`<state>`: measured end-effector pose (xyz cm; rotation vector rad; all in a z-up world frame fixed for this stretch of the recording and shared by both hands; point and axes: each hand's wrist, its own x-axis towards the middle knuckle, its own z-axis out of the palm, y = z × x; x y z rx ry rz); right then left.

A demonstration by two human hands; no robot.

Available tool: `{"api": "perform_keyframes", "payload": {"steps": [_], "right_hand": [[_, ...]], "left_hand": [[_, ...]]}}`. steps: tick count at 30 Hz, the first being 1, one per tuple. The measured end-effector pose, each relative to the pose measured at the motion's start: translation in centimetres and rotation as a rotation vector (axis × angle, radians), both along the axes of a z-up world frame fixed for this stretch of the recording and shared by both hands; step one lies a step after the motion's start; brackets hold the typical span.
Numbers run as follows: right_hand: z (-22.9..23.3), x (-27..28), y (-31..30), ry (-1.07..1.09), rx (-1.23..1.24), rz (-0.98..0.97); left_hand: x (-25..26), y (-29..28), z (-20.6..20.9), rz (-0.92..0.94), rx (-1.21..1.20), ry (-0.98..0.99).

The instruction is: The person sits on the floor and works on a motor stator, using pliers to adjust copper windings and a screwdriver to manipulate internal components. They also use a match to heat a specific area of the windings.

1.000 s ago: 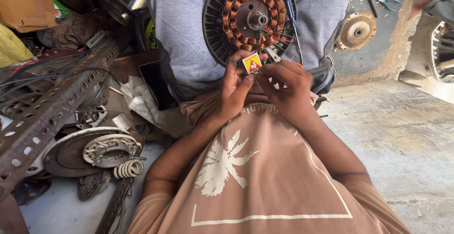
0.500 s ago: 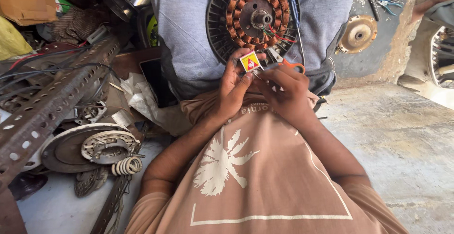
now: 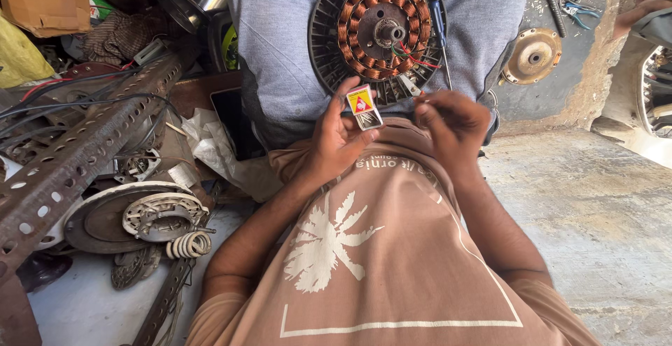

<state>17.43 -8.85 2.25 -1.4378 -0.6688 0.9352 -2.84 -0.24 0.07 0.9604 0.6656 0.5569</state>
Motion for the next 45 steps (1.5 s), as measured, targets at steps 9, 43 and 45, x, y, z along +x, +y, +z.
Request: {"api": "perform_keyframes", "payload": {"steps": [9, 43, 45], "right_hand": [[-0.7, 1.5, -0.5, 0.055, -0.050, -0.001], [0.8, 1.9, 1.2, -0.342, 0.036, 0.021], [0.9, 2.7, 0.8, -0.297, 0.046, -0.024]], "left_hand": [[-1.9, 2.7, 1.8, -0.184, 1.068, 0.500], [6.3, 12.4, 2.8, -0.027, 1.306, 0.155], [7.6, 13.1, 2.3, -0.083, 1.198, 0.099]]}}
